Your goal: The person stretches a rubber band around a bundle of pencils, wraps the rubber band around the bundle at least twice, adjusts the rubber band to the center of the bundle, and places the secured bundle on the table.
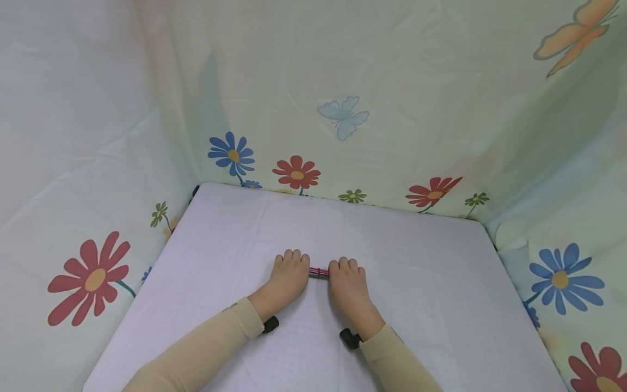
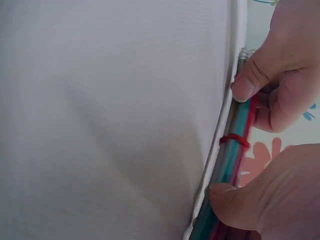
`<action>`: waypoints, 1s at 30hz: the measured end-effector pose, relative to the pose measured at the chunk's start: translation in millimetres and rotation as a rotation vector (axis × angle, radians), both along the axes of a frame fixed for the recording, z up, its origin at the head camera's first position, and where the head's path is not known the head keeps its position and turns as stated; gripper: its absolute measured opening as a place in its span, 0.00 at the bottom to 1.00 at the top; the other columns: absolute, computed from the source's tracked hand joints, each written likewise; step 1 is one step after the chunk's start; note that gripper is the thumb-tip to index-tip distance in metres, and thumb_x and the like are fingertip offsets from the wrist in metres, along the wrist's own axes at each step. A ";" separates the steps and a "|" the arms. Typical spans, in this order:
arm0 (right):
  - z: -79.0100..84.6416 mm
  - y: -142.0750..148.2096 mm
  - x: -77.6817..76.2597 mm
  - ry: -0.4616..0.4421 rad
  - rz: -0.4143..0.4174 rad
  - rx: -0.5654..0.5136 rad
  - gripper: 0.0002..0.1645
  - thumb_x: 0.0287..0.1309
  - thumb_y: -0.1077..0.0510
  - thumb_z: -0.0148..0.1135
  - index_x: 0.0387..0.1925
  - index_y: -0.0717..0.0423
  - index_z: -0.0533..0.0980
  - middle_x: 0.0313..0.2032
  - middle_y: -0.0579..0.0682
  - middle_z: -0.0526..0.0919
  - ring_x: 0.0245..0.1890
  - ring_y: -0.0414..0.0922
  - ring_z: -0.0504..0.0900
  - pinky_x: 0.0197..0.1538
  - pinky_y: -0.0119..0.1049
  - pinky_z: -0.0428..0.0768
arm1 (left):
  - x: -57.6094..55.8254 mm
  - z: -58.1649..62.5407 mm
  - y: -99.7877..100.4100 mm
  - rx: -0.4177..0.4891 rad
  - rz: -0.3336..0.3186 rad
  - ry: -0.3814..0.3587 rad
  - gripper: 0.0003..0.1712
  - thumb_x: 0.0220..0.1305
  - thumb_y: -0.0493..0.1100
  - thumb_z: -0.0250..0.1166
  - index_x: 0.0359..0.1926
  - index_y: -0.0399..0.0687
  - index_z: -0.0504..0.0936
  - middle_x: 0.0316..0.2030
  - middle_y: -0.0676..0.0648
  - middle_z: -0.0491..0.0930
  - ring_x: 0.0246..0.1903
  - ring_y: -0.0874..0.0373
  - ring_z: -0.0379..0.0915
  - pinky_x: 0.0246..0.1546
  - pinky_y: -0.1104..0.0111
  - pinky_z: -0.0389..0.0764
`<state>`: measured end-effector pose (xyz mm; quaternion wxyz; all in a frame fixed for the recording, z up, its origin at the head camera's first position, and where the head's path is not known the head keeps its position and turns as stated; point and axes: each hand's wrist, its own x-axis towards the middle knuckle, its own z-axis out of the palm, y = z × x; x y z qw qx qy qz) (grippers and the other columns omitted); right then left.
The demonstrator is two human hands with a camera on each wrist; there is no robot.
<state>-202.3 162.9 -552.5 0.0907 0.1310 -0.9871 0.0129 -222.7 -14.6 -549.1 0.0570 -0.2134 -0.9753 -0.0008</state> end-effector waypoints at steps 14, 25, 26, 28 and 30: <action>4.6 -3.8 3.8 -0.118 -0.057 -0.024 0.17 0.74 0.57 0.64 0.58 0.58 0.76 0.45 0.57 0.77 0.47 0.56 0.72 0.48 0.54 0.71 | 4.0 3.0 1.1 0.013 -0.006 -0.016 0.09 0.79 0.45 0.61 0.47 0.44 0.77 0.40 0.44 0.75 0.41 0.51 0.68 0.38 0.60 0.68; 8.7 6.9 3.9 -0.246 -0.108 -0.123 0.68 0.60 0.24 0.69 0.87 0.47 0.47 0.84 0.65 0.53 0.84 0.69 0.50 0.77 0.79 0.48 | -2.8 2.9 -21.9 0.113 0.054 -0.114 0.51 0.68 0.70 0.69 0.79 0.46 0.66 0.76 0.34 0.67 0.77 0.36 0.61 0.72 0.37 0.66; 8.7 8.8 4.9 -0.261 -0.115 -0.122 0.70 0.60 0.23 0.68 0.88 0.45 0.45 0.86 0.64 0.48 0.85 0.70 0.45 0.77 0.80 0.44 | -2.1 2.7 -26.3 0.134 0.061 -0.129 0.54 0.68 0.72 0.68 0.82 0.47 0.62 0.81 0.34 0.61 0.81 0.34 0.55 0.75 0.34 0.62; 9.1 13.8 7.0 -0.264 -0.122 -0.126 0.72 0.58 0.21 0.68 0.88 0.44 0.42 0.87 0.64 0.41 0.86 0.71 0.38 0.76 0.82 0.38 | -0.1 2.5 -35.7 0.171 0.083 -0.155 0.59 0.68 0.75 0.65 0.86 0.51 0.55 0.86 0.36 0.51 0.85 0.33 0.45 0.78 0.30 0.54; 11.3 19.8 9.3 -0.261 -0.131 -0.124 0.74 0.57 0.20 0.67 0.88 0.44 0.39 0.87 0.63 0.36 0.86 0.72 0.34 0.75 0.83 0.35 | 2.5 1.9 -45.4 0.187 0.112 -0.161 0.62 0.67 0.78 0.63 0.87 0.53 0.50 0.87 0.36 0.44 0.86 0.32 0.39 0.78 0.28 0.49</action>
